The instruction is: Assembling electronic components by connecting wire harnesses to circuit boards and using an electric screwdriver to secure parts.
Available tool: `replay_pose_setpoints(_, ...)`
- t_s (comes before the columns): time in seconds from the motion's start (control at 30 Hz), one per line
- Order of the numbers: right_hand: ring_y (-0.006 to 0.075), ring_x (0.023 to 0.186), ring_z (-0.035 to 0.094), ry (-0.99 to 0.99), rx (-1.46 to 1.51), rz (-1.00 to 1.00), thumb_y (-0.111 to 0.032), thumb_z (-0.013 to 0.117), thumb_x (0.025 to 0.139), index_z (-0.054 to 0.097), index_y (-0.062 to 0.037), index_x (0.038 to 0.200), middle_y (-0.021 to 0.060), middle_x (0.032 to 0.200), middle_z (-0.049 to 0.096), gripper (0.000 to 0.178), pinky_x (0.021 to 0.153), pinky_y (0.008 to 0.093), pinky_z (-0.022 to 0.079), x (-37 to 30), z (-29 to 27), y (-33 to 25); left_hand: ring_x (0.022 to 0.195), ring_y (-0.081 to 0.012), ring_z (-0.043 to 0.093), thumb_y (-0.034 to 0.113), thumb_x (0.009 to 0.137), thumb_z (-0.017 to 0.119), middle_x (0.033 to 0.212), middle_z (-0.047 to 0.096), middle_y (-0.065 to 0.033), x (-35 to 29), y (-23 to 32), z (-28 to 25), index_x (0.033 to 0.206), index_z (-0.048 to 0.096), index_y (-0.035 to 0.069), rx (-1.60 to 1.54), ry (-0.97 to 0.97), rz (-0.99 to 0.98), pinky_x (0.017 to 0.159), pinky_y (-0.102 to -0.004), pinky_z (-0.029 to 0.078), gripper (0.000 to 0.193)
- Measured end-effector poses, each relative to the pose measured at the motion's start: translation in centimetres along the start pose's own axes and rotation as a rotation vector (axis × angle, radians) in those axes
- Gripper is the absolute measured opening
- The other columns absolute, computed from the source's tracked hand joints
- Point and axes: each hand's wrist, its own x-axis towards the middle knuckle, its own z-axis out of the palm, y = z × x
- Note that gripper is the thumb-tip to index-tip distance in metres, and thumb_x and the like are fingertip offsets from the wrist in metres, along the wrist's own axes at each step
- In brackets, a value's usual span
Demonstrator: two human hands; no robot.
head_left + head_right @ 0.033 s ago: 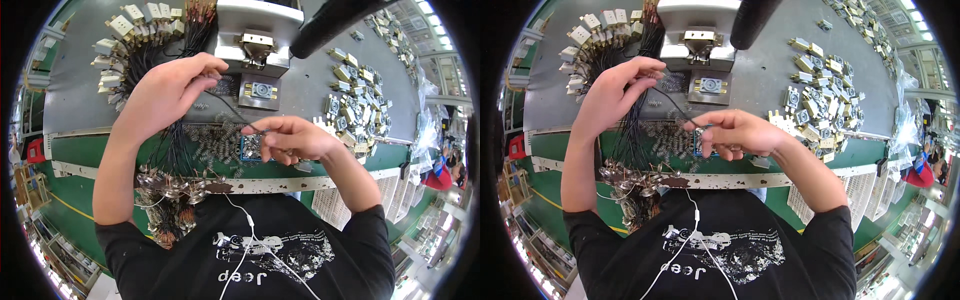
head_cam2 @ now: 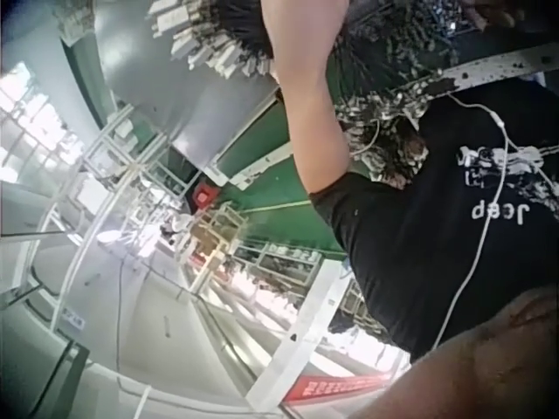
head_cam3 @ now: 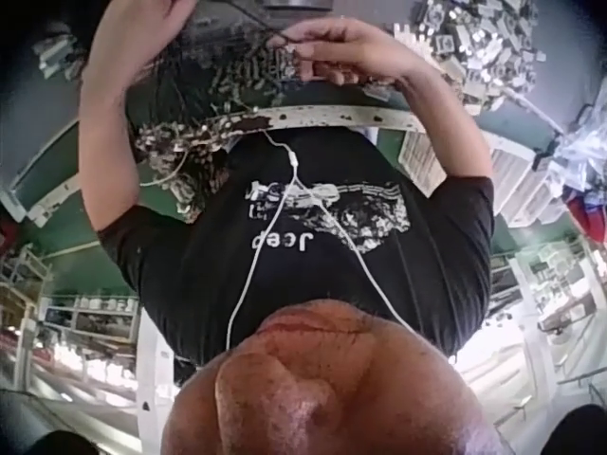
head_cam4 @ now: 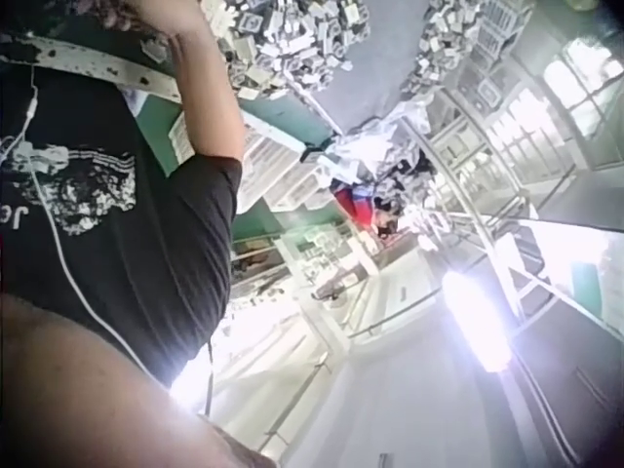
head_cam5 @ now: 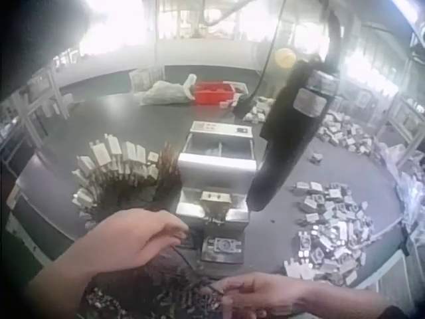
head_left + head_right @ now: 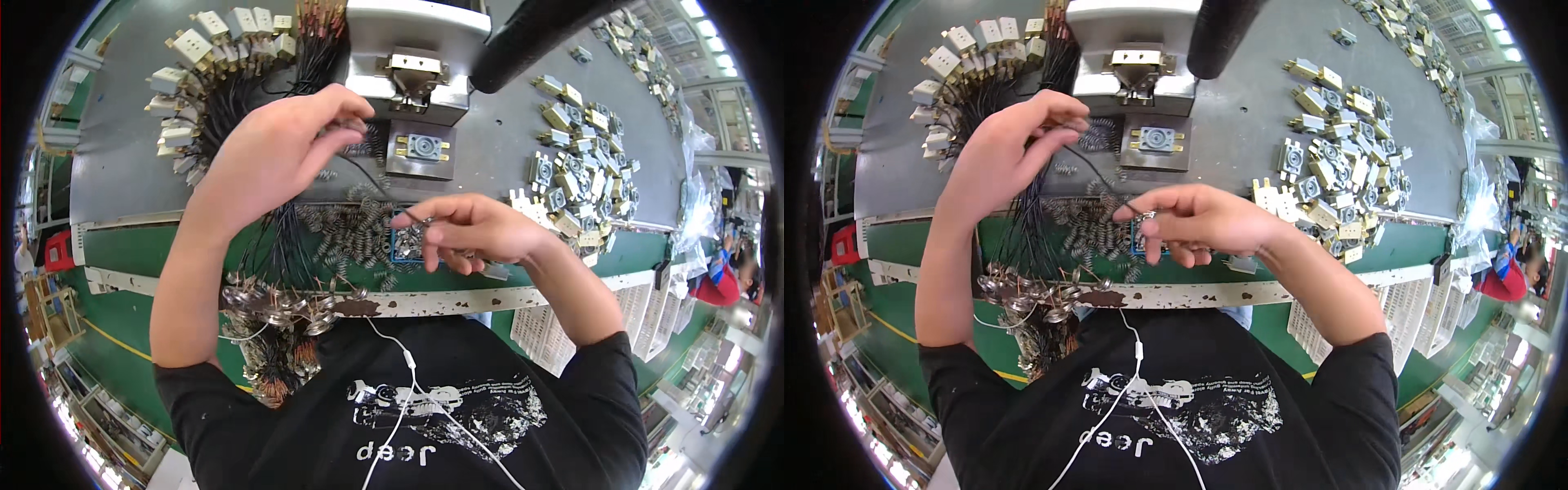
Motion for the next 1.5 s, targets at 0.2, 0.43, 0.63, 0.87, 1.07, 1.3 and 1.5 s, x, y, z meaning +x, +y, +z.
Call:
replay_pose_setpoints(0.2, 0.0136, 0.058, 0.066, 0.402, -1.068, -0.333, -0.023, 0.065, 0.103, 0.062, -0.0129, 0.143, 0.0078, 0.075, 0.073, 0.042, 0.055, 0.0310, 0.052, -0.1, 0.9, 2.5, 0.087, -0.0300, 0.069, 0.012, 0.089, 0.071, 0.093, 0.068, -0.0088, 3.2, -0.2, 4.1, 0.102, 0.068, 0.006, 0.124, 0.045, 0.286, 0.074, -0.0415, 0.055, 0.015)
replay_pose_setpoints(0.43, 0.0121, 0.060, 0.067, 0.221, -0.618, -0.153, -0.021, 0.067, 0.101, 0.063, -0.0084, 0.139, 0.0074, 0.077, 0.073, 0.041, 0.058, 0.0303, 0.054, 0.1, 1.3, 2.4, 0.085, -0.0306, 0.068, 0.009, 0.087, 0.072, 0.089, 0.067, -0.0085, 4.0, -1.0, 6.6, 0.095, 0.065, 0.005, 0.191, -0.015, 0.280, 0.075, -0.0406, 0.055, 0.012)
replay_pose_setpoints(0.63, 0.0071, 0.061, 0.063, 0.125, -0.276, -0.050, -0.022, 0.061, 0.106, 0.061, -0.0085, 0.141, 0.0033, 0.086, 0.071, 0.038, 0.056, 0.0232, 0.052, 0.6, 0.7, 3.4, 0.088, -0.0303, 0.067, 0.009, 0.087, 0.073, 0.093, 0.066, -0.0081, 4.0, -0.8, 7.0, 0.096, 0.064, 0.006, 0.214, -0.002, 0.301, 0.076, -0.0413, 0.054, 0.013)
replay_pose_setpoints(0.87, 0.0149, 0.063, 0.068, 0.109, -0.503, -0.025, -0.020, 0.063, 0.104, 0.061, -0.0051, 0.139, 0.0068, 0.085, 0.071, 0.038, 0.057, 0.0305, 0.055, -0.5, 0.7, 0.8, 0.092, -0.0322, 0.068, 0.013, 0.086, 0.075, 0.100, 0.068, -0.0103, 2.9, 0.7, 5.4, 0.105, 0.066, 0.007, 0.147, 0.007, 0.317, 0.079, -0.0406, 0.054, 0.021)
replay_pose_setpoints(1.07, 0.0319, 0.075, 0.071, 0.444, -1.571, -0.641, -0.014, 0.072, 0.089, 0.066, -0.0068, 0.128, 0.0131, 0.086, 0.069, 0.040, 0.067, 0.0407, 0.058, 0.1, 0.6, -0.8, 0.083, -0.0302, 0.070, 0.019, 0.091, 0.072, 0.087, 0.072, -0.0103, -0.9, -0.3, 3.0, 0.104, 0.071, 0.009, 0.066, -0.247, 0.218, 0.075, -0.0415, 0.056, 0.017)
replay_pose_setpoints(1.3, 0.0102, 0.095, 0.070, 0.608, -0.656, -0.526, -0.006, 0.075, 0.094, 0.062, -0.0010, 0.130, 0.0068, 0.105, 0.075, 0.039, 0.084, 0.0284, 0.057, -0.3, -0.6, 1.2, 0.078, -0.0297, 0.068, 0.015, 0.090, 0.070, 0.079, 0.068, -0.0100, -0.8, 1.4, 4.1, 0.097, 0.069, 0.007, 0.132, -0.052, 0.178, 0.070, -0.0421, 0.055, 0.010)
replay_pose_setpoints(1.5, 0.0101, 0.097, 0.069, 0.658, -0.843, -0.576, -0.004, 0.068, 0.098, 0.060, -0.0002, 0.129, 0.0057, 0.107, 0.073, 0.033, 0.090, 0.0272, 0.055, -0.3, -0.3, 1.5, 0.078, -0.0294, 0.067, 0.016, 0.091, 0.070, 0.082, 0.067, -0.0099, -0.6, 0.3, 3.3, 0.098, 0.070, 0.006, 0.089, -0.076, 0.215, 0.071, -0.0415, 0.055, 0.012)
